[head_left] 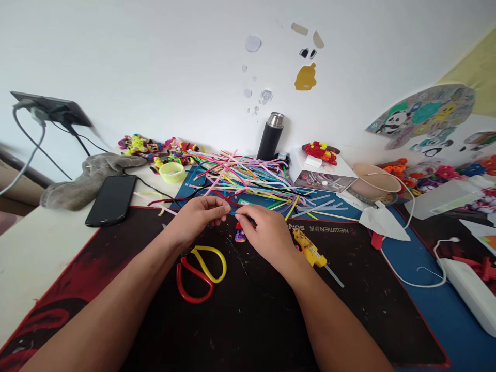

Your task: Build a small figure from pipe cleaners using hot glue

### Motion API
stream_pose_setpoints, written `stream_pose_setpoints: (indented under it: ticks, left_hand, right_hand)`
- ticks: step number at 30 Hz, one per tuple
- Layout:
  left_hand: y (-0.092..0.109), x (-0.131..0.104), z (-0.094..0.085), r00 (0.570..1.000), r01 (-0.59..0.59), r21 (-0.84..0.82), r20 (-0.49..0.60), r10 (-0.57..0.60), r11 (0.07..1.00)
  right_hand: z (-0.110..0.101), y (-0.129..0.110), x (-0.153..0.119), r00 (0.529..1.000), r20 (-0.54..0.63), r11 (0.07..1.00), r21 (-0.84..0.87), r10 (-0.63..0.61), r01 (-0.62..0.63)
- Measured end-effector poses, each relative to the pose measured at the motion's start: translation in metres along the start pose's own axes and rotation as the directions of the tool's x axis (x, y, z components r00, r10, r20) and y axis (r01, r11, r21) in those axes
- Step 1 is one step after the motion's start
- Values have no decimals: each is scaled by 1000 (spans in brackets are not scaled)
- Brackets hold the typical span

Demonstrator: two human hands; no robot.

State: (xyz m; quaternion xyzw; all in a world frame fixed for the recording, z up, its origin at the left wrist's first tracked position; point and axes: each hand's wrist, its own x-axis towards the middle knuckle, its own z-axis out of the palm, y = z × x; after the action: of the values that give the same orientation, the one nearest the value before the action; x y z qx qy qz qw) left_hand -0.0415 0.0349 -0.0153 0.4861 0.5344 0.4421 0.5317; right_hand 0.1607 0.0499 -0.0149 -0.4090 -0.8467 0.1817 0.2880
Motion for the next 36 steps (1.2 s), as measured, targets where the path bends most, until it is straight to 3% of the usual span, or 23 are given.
stream_pose_setpoints:
  ticks: [36]
  left_hand:
    - [-2,0,2,999,44,-35,17,-43,998]
  right_hand:
    - [4,2,-1,999,-32,1000,1,-31,31]
